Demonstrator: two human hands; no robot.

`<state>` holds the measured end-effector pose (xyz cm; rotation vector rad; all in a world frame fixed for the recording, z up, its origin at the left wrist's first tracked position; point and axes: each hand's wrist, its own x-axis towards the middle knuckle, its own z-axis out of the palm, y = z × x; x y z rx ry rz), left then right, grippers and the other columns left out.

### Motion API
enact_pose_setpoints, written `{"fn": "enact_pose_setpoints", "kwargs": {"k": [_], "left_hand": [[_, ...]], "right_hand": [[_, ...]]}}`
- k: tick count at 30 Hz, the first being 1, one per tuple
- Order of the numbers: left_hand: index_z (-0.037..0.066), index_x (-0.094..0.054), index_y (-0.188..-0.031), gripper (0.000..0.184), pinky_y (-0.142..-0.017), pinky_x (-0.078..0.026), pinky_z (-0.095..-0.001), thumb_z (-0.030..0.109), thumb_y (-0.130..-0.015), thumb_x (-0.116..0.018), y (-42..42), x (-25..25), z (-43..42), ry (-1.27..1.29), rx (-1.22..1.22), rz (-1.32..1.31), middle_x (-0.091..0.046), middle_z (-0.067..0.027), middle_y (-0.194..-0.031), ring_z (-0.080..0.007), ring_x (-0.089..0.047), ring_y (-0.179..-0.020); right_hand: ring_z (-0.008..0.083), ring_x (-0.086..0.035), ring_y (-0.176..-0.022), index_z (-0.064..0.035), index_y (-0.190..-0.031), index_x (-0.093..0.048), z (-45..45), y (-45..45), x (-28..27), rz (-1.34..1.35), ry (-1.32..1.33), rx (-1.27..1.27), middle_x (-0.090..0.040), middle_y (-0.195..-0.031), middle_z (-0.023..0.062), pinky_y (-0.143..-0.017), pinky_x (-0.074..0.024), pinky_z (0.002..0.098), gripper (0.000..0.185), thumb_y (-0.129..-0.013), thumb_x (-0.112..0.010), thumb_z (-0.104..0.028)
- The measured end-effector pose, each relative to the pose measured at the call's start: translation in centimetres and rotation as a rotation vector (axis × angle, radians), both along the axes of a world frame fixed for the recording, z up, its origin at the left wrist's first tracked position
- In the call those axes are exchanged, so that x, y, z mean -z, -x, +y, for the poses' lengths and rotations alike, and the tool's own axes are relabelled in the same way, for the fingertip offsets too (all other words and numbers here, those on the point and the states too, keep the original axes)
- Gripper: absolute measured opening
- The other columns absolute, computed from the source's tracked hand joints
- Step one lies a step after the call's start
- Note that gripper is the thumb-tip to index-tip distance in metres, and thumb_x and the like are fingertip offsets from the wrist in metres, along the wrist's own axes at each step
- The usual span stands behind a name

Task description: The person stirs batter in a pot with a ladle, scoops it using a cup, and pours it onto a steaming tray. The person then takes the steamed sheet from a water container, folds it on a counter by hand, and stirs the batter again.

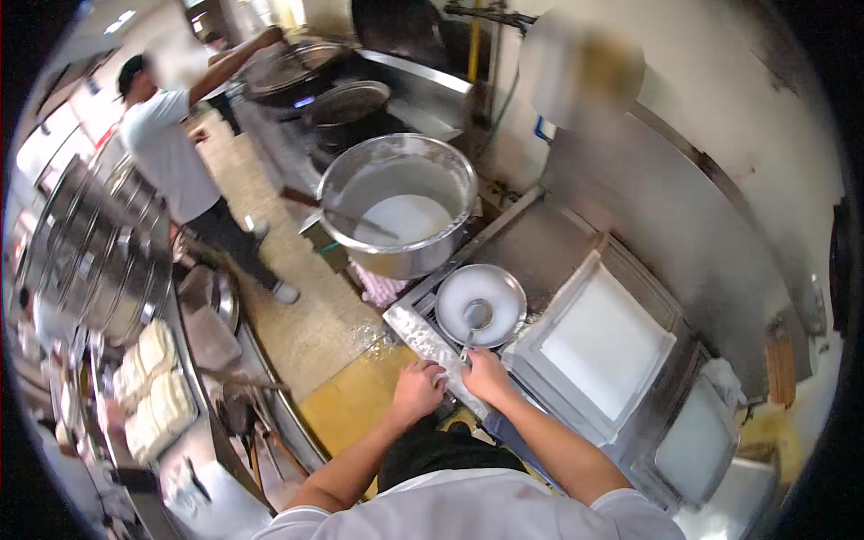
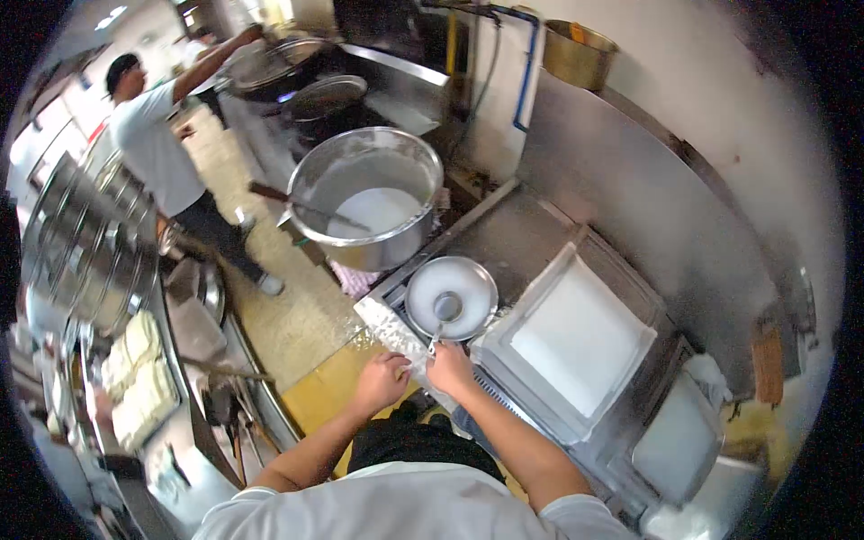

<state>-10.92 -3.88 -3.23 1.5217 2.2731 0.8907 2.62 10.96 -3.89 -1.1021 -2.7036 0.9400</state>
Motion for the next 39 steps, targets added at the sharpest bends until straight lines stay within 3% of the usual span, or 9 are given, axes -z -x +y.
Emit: {"fn": "enact_pose_setpoints", "kwargs": {"k": [2, 3, 6, 14, 20, 22, 32, 35, 39], "left_hand": [[0.007, -0.078, -0.102, 0.022, -0.098, -0.054, -0.0449, 0.021, -0.084, -0.076, -1.7, -1.3, -1.8, 0.016, -0.058, -0.012, -0.074, -0.0137, -0.114, -0.0363, -0.067, -0.107], [0.007, -0.078, -0.103, 0.023, -0.099, -0.053, -0.0448, 0.021, -0.085, -0.076, -2.5, -1.9, -2.9, 0.025, -0.087, -0.017, -0.074, -0.0141, -0.114, -0.0365, -0.067, -0.107], [0.007, -0.078, -0.106, 0.025, -0.1, -0.052, -0.0451, 0.021, -0.085, -0.075, -4.8, -2.7, -6.6, 0.033, -0.236, -0.085, -0.073, -0.0156, -0.115, -0.037, -0.066, -0.109], [0.006, -0.077, -0.109, 0.027, -0.1, -0.052, -0.0454, 0.022, -0.087, -0.076, -7.0, -3.3, -16.9, 0.056, -0.529, -0.09, -0.073, -0.0174, -0.115, -0.0374, -0.066, -0.112], [0.006, -0.077, -0.11, 0.028, -0.099, -0.053, -0.0458, 0.022, -0.086, -0.077, -7.8, -5.6, -24.5, 0.008, -0.802, -0.094, -0.074, -0.0182, -0.112, -0.038, -0.067, -0.109], [0.006, -0.077, -0.11, 0.029, -0.098, -0.053, -0.046, 0.022, -0.086, -0.078, -7.8, -5.8, -27.6, -0.024, -0.887, -0.09, -0.074, -0.0184, -0.112, -0.0384, -0.067, -0.109], [0.004, -0.076, -0.113, 0.031, -0.095, -0.054, -0.0441, 0.021, -0.087, -0.079, -4.9, -7.5, -47.0, -0.177, -1.296, -0.118, -0.074, -0.0191, -0.113, -0.0374, -0.069, -0.108], [0.003, -0.075, -0.114, 0.032, -0.093, -0.055, -0.043, 0.018, -0.086, -0.08, -2.8, -8.5, -53.0, -0.255, -1.376, -0.085, -0.074, -0.0188, -0.113, -0.0359, -0.07, -0.107], [0.003, -0.074, -0.114, 0.03, -0.094, -0.053, -0.0448, 0.019, -0.089, -0.077, 0.1, -8.8, -60.9, -0.343, -1.471, -0.118, -0.073, -0.0177, -0.114, -0.0369, -0.067, -0.107]], "right_hand": [[0.0445, -0.063, -0.119, 0.0079, -0.117, -0.069, -1.6, -1.0, -2.4, 0.059, 0.057, -0.08, -0.066, -0.125, 0.0302, -0.105, -0.0493, 0.0496, 0.041, -0.089, -0.065, -0.021], [0.0446, -0.063, -0.119, 0.0091, -0.122, -0.067, -2.2, -1.5, -0.4, 0.15, 0.025, -0.141, -0.066, -0.125, 0.0305, -0.106, -0.0494, 0.0482, 0.045, -0.088, -0.067, -0.021], [0.0439, -0.062, -0.122, 0.0093, -0.124, -0.067, -5.1, -1.8, -2.2, 0.132, 0.136, -0.217, -0.065, -0.128, 0.0302, -0.107, -0.0492, 0.0469, 0.047, -0.087, -0.069, -0.021], [0.0412, -0.062, -0.124, 0.0047, -0.126, -0.068, -12.1, 0.3, -2.6, 0.225, 0.136, -0.552, -0.064, -0.133, 0.0266, -0.108, -0.0493, 0.045, 0.046, -0.088, -0.072, -0.022], [0.0409, -0.065, -0.117, 0.0049, -0.127, -0.068, -19.2, 4.3, -4.7, 0.156, 0.208, -0.749, -0.065, -0.132, 0.0258, -0.104, -0.0514, 0.0454, 0.048, -0.088, -0.071, -0.024], [0.0426, -0.062, -0.124, 0.0054, -0.128, -0.067, -22.1, 6.1, -4.9, 0.145, 0.209, -0.864, -0.063, -0.135, 0.028, -0.109, -0.0484, 0.0462, 0.048, -0.09, -0.069, -0.024], [0.0424, -0.063, -0.121, 0.0072, -0.126, -0.068, -44.1, 14.8, -7.4, 0.101, 0.281, -1.27, -0.066, -0.128, 0.0287, -0.108, -0.0489, 0.0465, 0.045, -0.09, -0.067, -0.022], [0.0404, -0.069, -0.11, 0.0057, -0.122, -0.07, -51.5, 18.1, -8.2, 0.215, 0.229, -1.306, -0.068, -0.122, 0.0278, -0.096, -0.0544, 0.0448, 0.042, -0.09, -0.068, -0.021], [0.0427, -0.067, -0.114, 0.0053, -0.124, -0.069, -60.8, 23.4, -9.1, 0.222, 0.188, -1.348, -0.068, -0.126, 0.0269, -0.099, -0.0537, 0.0464, 0.044, -0.088, -0.068, -0.02]]}}
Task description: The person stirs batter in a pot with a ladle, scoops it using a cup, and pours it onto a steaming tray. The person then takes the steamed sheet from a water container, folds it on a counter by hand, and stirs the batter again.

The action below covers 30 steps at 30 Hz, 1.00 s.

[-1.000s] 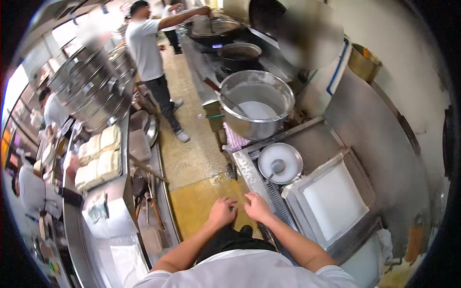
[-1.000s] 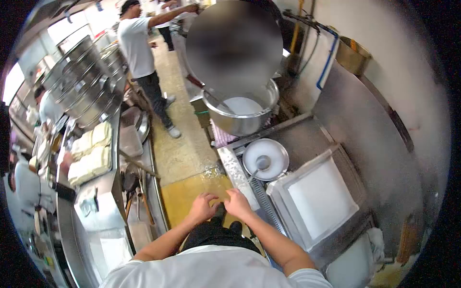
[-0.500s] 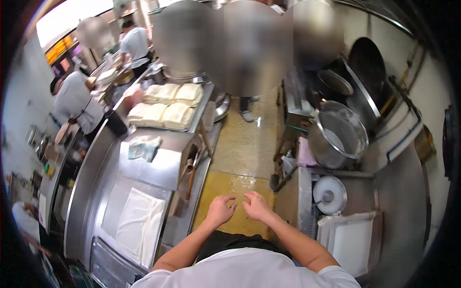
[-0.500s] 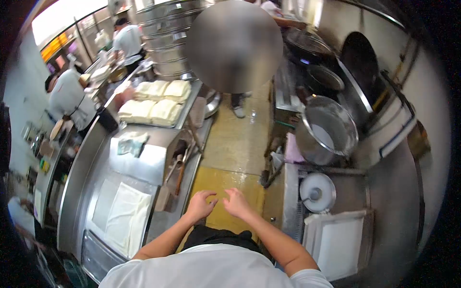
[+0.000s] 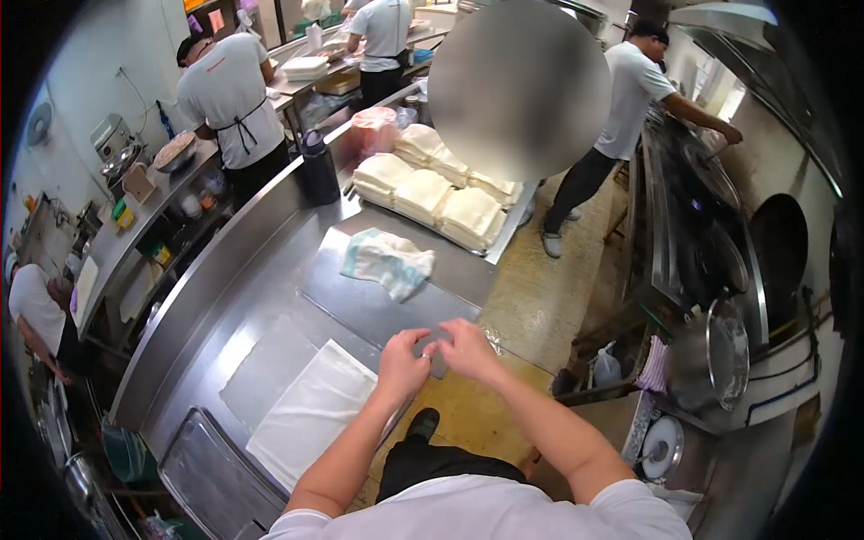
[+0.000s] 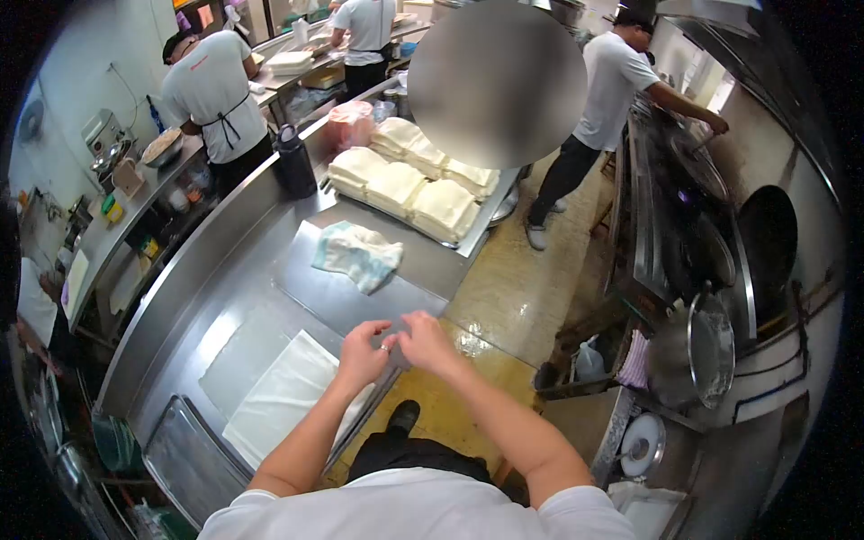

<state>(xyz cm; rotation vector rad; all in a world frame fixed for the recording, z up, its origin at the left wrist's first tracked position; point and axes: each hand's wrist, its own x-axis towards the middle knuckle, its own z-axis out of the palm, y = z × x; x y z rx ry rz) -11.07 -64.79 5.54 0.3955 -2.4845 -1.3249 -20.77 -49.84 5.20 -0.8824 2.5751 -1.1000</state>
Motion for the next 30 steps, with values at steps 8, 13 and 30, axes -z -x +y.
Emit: {"fn": "enact_pose_setpoints", "kwargs": {"k": [8, 13, 30], "left_hand": [[0.003, -0.072, -0.119, 0.035, -0.092, -0.054, -0.0429, 0.019, -0.088, -0.078, 2.2, 1.3, -8.9, -0.071, -0.099, 0.018, -0.073, -0.016, -0.114, -0.0331, -0.069, -0.104], [0.002, -0.07, -0.122, 0.038, -0.093, -0.054, -0.0421, 0.018, -0.089, -0.078, 3.1, 2.1, -10.8, -0.143, -0.131, 0.029, -0.073, -0.0169, -0.116, -0.0321, -0.07, -0.106], [-0.002, -0.063, -0.131, 0.037, -0.083, -0.059, -0.0297, 0.001, -0.096, -0.072, 0.1, -0.1, -7.1, -0.578, 0.019, -0.029, -0.071, -0.0101, -0.117, -0.0148, -0.067, -0.1]], "right_hand": [[0.0441, -0.06, -0.118, 0.0057, -0.123, -0.065, -14.1, 8.9, -0.6, 0.25, -0.067, -0.001, -0.064, -0.125, 0.0282, -0.104, -0.0492, 0.0503, 0.041, -0.086, -0.068, -0.014], [0.0443, -0.059, -0.119, 0.0057, -0.116, -0.064, -18.7, 11.8, 1.5, 0.278, -0.216, -0.014, -0.064, -0.123, 0.0279, -0.103, -0.0494, 0.0508, 0.037, -0.084, -0.071, -0.012], [0.0469, -0.06, -0.108, 0.0035, -0.109, -0.06, -7.6, 4.3, -0.4, 0.234, -0.03, 0.028, -0.061, -0.108, 0.0262, -0.094, -0.0503, 0.0516, 0.032, -0.079, -0.068, -0.001]]}}
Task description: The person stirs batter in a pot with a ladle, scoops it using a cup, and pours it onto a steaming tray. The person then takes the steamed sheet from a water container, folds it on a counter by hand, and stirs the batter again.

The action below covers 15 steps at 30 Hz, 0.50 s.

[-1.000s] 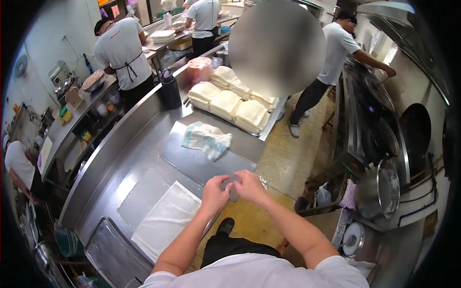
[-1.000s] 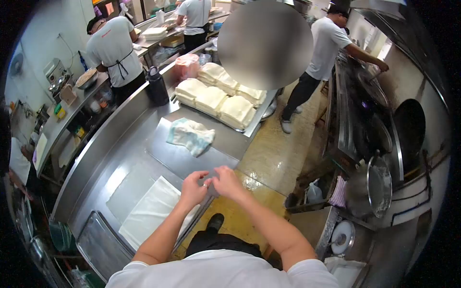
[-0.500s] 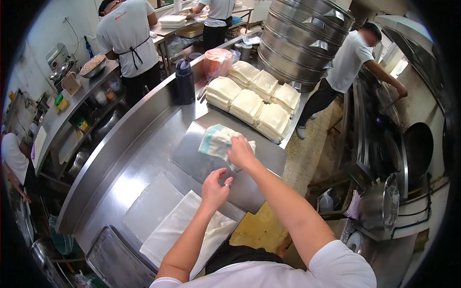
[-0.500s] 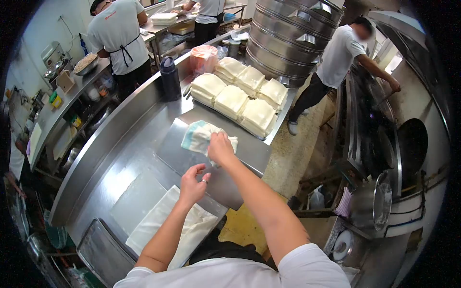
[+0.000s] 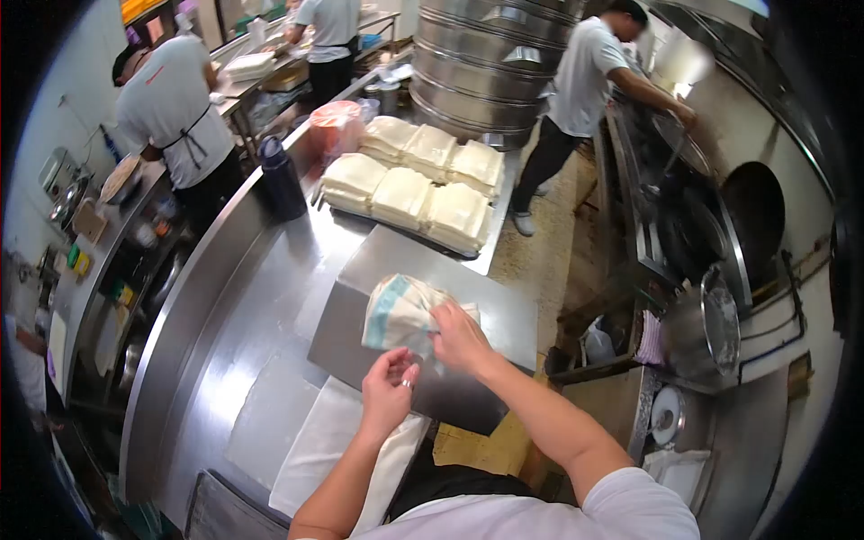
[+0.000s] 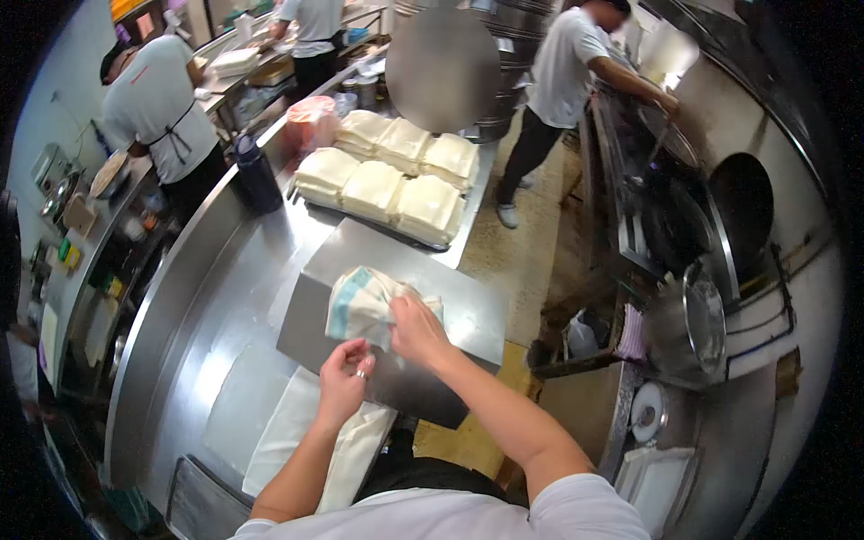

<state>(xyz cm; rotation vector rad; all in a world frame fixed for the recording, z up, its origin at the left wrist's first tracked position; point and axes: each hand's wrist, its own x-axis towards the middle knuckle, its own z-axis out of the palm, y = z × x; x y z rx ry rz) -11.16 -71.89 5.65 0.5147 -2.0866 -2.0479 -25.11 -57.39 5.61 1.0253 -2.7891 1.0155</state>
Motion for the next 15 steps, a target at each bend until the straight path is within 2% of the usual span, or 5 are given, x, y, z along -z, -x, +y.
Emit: {"fn": "enact_pose_setpoints", "kwargs": {"k": [4, 7, 15], "left_hand": [[-0.003, -0.063, -0.13, 0.037, -0.087, -0.058, -0.0295, 0.0, -0.094, -0.072, -2.7, -1.6, 4.8, -0.076, 0.172, -0.019, -0.071, -0.0091, -0.119, -0.0146, -0.066, -0.102], [-0.002, -0.063, -0.131, 0.038, -0.083, -0.061, -0.0308, 0.002, -0.094, -0.074, -4.4, -2.0, 9.0, -0.118, 0.375, -0.032, -0.068, -0.0103, -0.122, -0.0152, -0.065, -0.105], [0.0, -0.063, -0.131, 0.036, -0.088, -0.058, -0.0312, 0.006, -0.097, -0.072, -8.8, -5.5, 20.9, -0.011, 0.856, -0.063, -0.07, -0.0078, -0.123, -0.0149, -0.067, -0.105]], "right_hand": [[0.0446, -0.06, -0.109, 0.0016, -0.107, -0.059, 7.3, -4.3, -1.7, -0.01, 0.041, 0.095, -0.061, -0.109, 0.0231, -0.094, -0.0499, 0.0501, 0.029, -0.079, -0.069, 0.0], [0.0439, -0.06, -0.109, 0.0015, -0.107, -0.059, 13.0, -7.6, -2.5, -0.029, 0.012, 0.182, -0.061, -0.11, 0.0222, -0.094, -0.0498, 0.0496, 0.031, -0.078, -0.07, 0.0], [0.0435, -0.06, -0.107, 0.0012, -0.106, -0.061, 28.4, -19.7, -5.4, 0.028, 0.032, 0.49, -0.062, -0.108, 0.0213, -0.094, -0.0497, 0.0499, 0.03, -0.077, -0.07, -0.003]]}}
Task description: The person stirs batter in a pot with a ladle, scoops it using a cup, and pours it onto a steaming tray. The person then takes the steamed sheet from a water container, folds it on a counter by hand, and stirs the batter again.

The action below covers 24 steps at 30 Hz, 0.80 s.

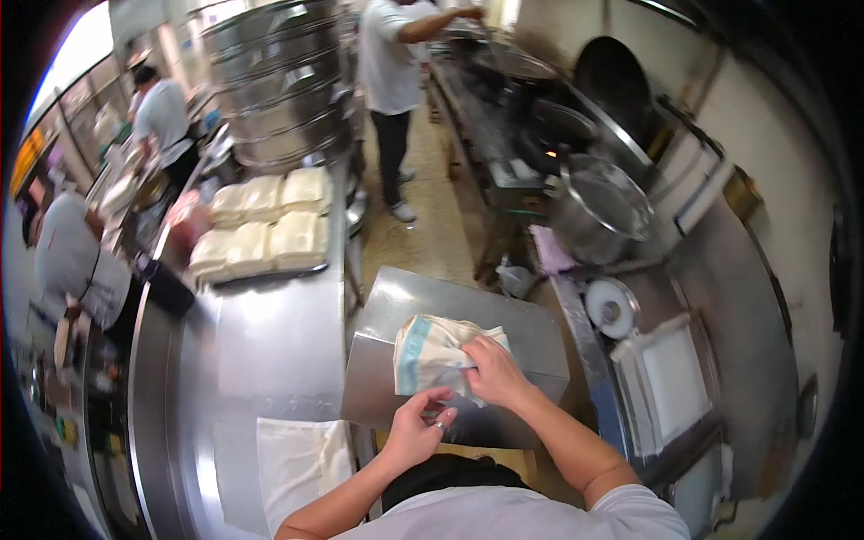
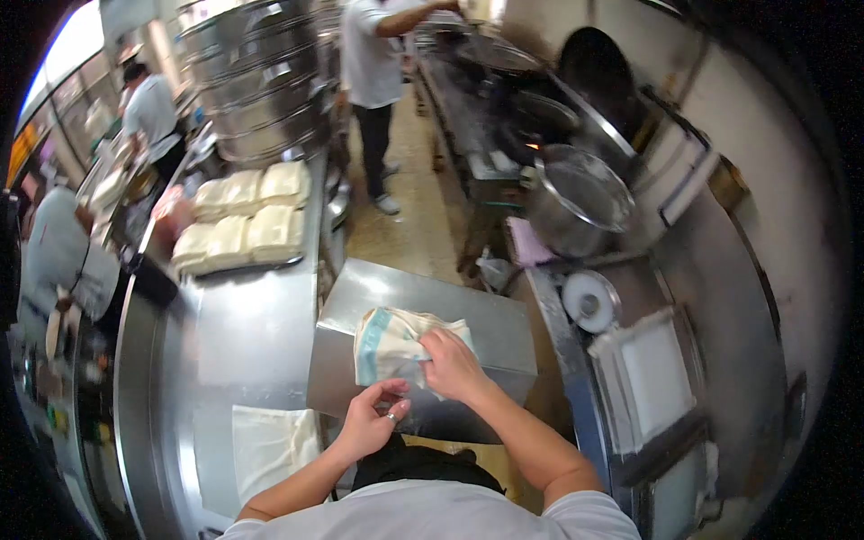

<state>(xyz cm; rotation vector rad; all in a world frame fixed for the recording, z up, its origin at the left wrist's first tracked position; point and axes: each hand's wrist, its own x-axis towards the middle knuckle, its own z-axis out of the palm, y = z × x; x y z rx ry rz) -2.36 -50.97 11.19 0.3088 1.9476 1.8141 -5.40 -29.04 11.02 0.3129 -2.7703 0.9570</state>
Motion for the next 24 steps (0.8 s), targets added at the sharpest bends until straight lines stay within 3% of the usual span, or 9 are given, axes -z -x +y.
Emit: {"fn": "enact_pose_setpoints", "kwargs": {"k": [6, 9, 12, 16, 19, 24], "left_hand": [[0.0, -0.063, -0.131, 0.035, -0.091, -0.057, -0.0318, 0.006, -0.098, -0.072, -5.8, -1.5, 11.0, 0.014, 0.33, 0.009, -0.071, -0.0078, -0.121, -0.0146, -0.067, -0.106], [0.0, -0.066, -0.128, 0.032, -0.081, -0.059, -0.0307, 0.006, -0.097, -0.072, -9.1, -1.0, 16.6, -0.052, 0.448, 0.072, -0.073, -0.0103, -0.11, -0.0153, -0.069, -0.096], [0.0, -0.066, -0.127, 0.031, -0.081, -0.059, -0.0316, 0.007, -0.098, -0.072, -12.4, -1.1, 21.6, -0.028, 0.567, 0.087, -0.073, -0.0119, -0.109, -0.0157, -0.07, -0.096], [0.0, -0.067, -0.127, 0.031, -0.082, -0.06, -0.0332, 0.006, -0.097, -0.072, -15.9, -0.2, 27.6, -0.041, 0.674, 0.15, -0.073, -0.0137, -0.109, -0.0188, -0.071, -0.096], [0.0, -0.064, -0.129, 0.033, -0.087, -0.058, -0.0326, 0.005, -0.097, -0.072, -17.3, -0.1, 31.0, 0.063, 0.783, 0.169, -0.071, -0.0101, -0.111, -0.0164, -0.068, -0.101], [0.001, -0.067, -0.125, 0.031, -0.082, -0.059, -0.0331, 0.008, -0.096, -0.073, -17.5, 2.2, 36.1, 0.031, 0.827, 0.236, -0.072, -0.0121, -0.107, -0.0185, -0.071, -0.094]], "right_hand": [[0.0437, -0.061, -0.105, 0.0006, -0.107, -0.063, 11.1, -13.2, -1.7, 0.064, -0.003, 0.326, -0.062, -0.107, 0.0212, -0.094, -0.0497, 0.0501, 0.03, -0.078, -0.069, -0.004], [0.0436, -0.061, -0.107, 0.0002, -0.108, -0.063, 16.3, -20.2, -2.3, 0.076, -0.018, 0.509, -0.062, -0.108, 0.0213, -0.095, -0.0496, 0.05, 0.029, -0.08, -0.07, -0.006], [0.0437, -0.061, -0.108, 0.0008, -0.109, -0.063, 20.7, -27.0, -3.0, 0.121, -0.027, 0.694, -0.064, -0.11, 0.0211, -0.094, -0.0506, 0.0496, 0.029, -0.081, -0.07, -0.008], [0.0436, -0.06, -0.111, -0.0001, -0.11, -0.063, 25.5, -34.3, -2.9, 0.058, -0.021, 0.955, -0.064, -0.112, 0.0219, -0.097, -0.0491, 0.0508, 0.031, -0.084, -0.072, -0.013], [0.045, -0.061, -0.108, -0.0007, -0.108, -0.063, 28.2, -38.5, -2.2, 0.049, -0.047, 1.155, -0.064, -0.112, 0.0226, -0.093, -0.0495, 0.052, 0.03, -0.083, -0.075, -0.013], [0.0468, -0.062, -0.107, 0.0026, -0.106, -0.062, 33.5, -43.3, -1.6, 0.026, -0.036, 1.42, -0.064, -0.11, 0.0248, -0.091, -0.0495, 0.0533, 0.031, -0.084, -0.076, -0.013]]}}
